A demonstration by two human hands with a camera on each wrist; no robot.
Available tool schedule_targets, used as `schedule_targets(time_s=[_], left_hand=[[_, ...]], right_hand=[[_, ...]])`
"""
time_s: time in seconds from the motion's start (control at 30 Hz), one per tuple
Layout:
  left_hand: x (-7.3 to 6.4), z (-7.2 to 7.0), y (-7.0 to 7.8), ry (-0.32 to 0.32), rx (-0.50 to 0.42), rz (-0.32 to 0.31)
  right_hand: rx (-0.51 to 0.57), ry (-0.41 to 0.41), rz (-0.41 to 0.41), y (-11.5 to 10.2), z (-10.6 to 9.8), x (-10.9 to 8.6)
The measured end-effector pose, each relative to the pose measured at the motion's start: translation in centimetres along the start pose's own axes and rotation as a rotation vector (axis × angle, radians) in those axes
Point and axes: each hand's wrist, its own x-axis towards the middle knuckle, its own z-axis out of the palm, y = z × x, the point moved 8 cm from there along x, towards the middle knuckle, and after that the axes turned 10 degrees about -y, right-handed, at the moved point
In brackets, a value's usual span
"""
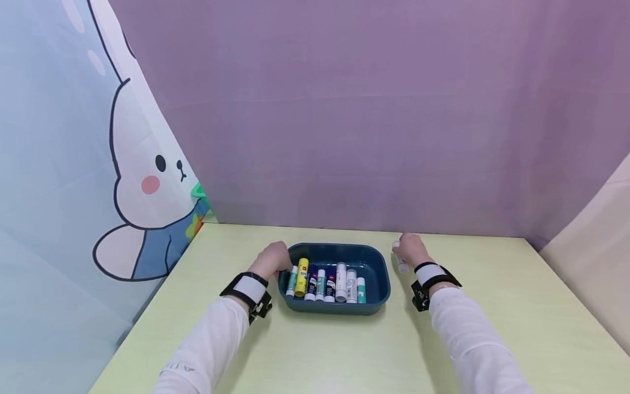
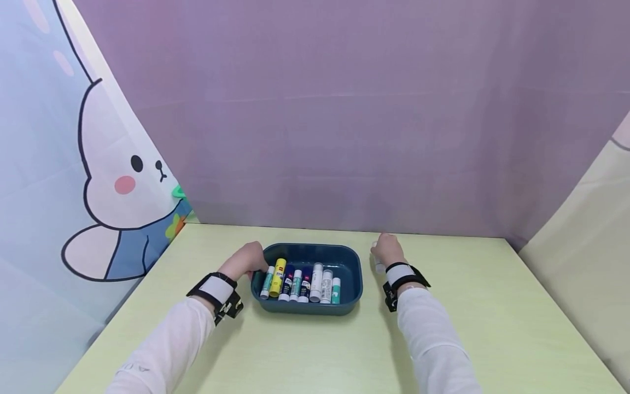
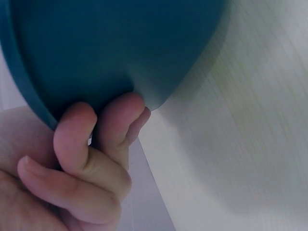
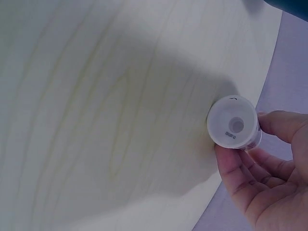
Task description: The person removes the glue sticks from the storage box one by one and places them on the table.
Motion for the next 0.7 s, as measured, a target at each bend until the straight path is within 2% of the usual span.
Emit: schedule_targets(time_s=[0.4, 0.57, 0.7], left_hand=[[-0.1, -0.1, 0.2, 0.001, -0.001, 0.001], [-0.1, 0.0, 0.1, 0.002, -0.004, -0.001], [0.1, 0.0, 0.0, 0.002, -0.001, 0.001]], right_hand=[[-0.018, -0.049, 0.003, -0.1, -0.5, 0.0], [-0.02, -0.106, 0.006, -1.1, -1.7, -1.0], [-0.013, -0.136, -0.03, -2.9, -3.6, -2.0]])
